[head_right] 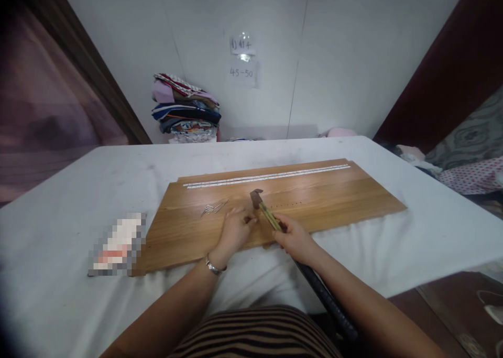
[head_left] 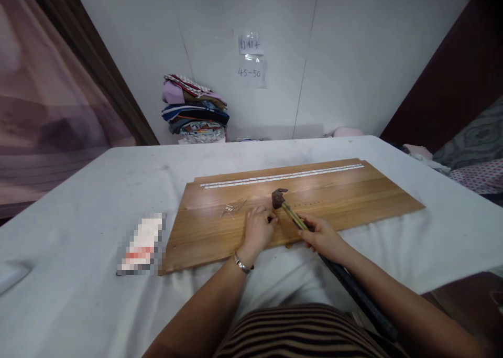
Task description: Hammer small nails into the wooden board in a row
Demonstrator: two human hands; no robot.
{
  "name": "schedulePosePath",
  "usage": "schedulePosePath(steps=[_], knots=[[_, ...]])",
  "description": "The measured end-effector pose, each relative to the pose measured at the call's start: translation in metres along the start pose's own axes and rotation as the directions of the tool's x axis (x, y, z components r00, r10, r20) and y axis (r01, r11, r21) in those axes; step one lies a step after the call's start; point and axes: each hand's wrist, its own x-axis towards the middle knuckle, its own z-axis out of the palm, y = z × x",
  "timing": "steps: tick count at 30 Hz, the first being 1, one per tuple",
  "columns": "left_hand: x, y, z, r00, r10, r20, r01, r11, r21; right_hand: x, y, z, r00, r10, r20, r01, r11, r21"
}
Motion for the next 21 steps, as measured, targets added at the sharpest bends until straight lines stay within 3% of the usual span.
schedulePosePath(steps=[10,14,17,21], knots=[[0.001,-0.005,0.003,0.999,0.026,-0.040,-0.029,0.998,-0.060,0.002,0.000,0.000,1.000,0.005,-0.016,-0.005,1.000,0.019],[-0.007,-0.003,0.013,0.997,0.064,-0.045,-0.075,0.948,-0.308,0.002,-0.002,0.001,1.000,-0.005,-0.005,0.005,1.000,0.031],[-0.015,0.009,0.025,0.999,0.021,0.028,0.001,0.787,-0.618,0.002,0.000,0.000,0.999,-0.036,0.013,0.035,0.998,0.056],[-0.018,0.036,0.037,0.979,-0.064,0.195,0.204,0.403,-0.892,0.005,0.004,0.000,0.996,-0.084,0.031,0.081,0.993,0.083]])
